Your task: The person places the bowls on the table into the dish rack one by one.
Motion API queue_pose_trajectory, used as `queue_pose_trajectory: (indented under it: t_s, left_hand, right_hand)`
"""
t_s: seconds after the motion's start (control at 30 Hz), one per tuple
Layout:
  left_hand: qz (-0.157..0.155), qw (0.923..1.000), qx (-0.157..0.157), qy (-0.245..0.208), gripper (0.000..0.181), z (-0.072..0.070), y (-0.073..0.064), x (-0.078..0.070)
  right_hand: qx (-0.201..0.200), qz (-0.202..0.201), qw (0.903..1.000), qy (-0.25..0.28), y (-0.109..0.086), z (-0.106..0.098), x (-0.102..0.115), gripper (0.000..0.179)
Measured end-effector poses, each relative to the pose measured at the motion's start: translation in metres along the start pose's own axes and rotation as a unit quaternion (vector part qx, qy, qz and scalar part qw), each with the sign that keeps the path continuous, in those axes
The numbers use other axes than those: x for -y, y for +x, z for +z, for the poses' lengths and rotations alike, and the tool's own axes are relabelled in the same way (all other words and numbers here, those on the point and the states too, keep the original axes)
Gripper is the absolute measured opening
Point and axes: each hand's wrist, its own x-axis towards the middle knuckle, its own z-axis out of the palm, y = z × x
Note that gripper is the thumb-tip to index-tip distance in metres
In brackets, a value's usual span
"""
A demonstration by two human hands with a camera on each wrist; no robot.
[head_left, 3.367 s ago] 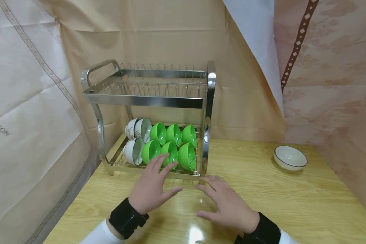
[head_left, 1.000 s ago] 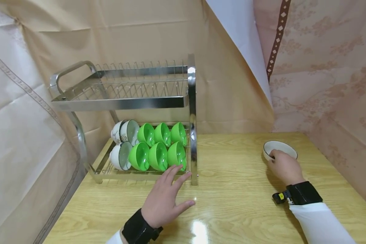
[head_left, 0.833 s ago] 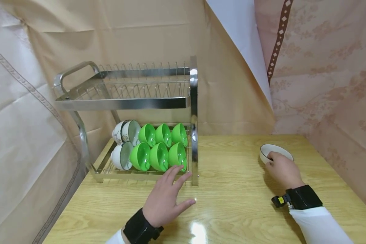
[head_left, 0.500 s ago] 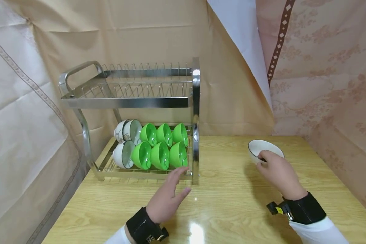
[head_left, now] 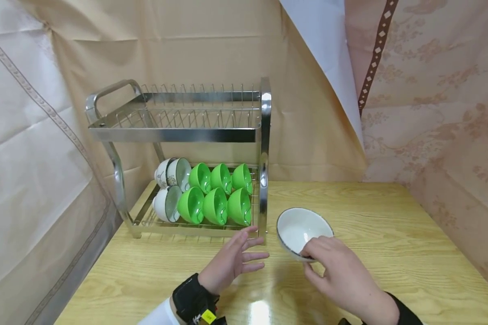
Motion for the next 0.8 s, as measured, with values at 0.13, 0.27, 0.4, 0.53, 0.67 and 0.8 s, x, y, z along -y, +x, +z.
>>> queue_pose_trajectory:
  t_s: [0.13,0.27,0.4,0.53,0.67,0.8]
  left_hand:
    - [-0.036,0.9983,0.018,-0.043,0.066,0.002,-0.001,0.001]
    - [-0.061,0.9961,0.034,-0.055,0.067,0.001,-0.002,0.004]
    - [-0.082,0.9936,0.053,-0.057,0.061,-0.002,-0.002,0.006]
    - [-0.105,0.9901,0.071,-0.061,0.058,-0.007,-0.002,0.007]
    - [-0.123,0.9860,0.085,-0.075,0.063,-0.011,-0.003,0.007]
    - [-0.131,0.9841,0.082,-0.087,0.068,-0.013,-0.003,0.007]
  right_hand:
    - [0.010,-0.064,0.9973,0.033,-0.003,0.013,0.019,0.026]
    - [0.023,-0.118,0.9919,0.040,-0.005,0.024,0.028,0.026]
    - [0.028,-0.155,0.9866,0.043,-0.006,0.030,0.030,0.029]
    - [0.034,-0.166,0.9841,0.052,-0.007,0.032,0.029,0.029]
    - [0.037,-0.172,0.9826,0.060,-0.006,0.032,0.026,0.028]
    - [0.036,-0.180,0.9803,0.073,-0.005,0.032,0.023,0.029]
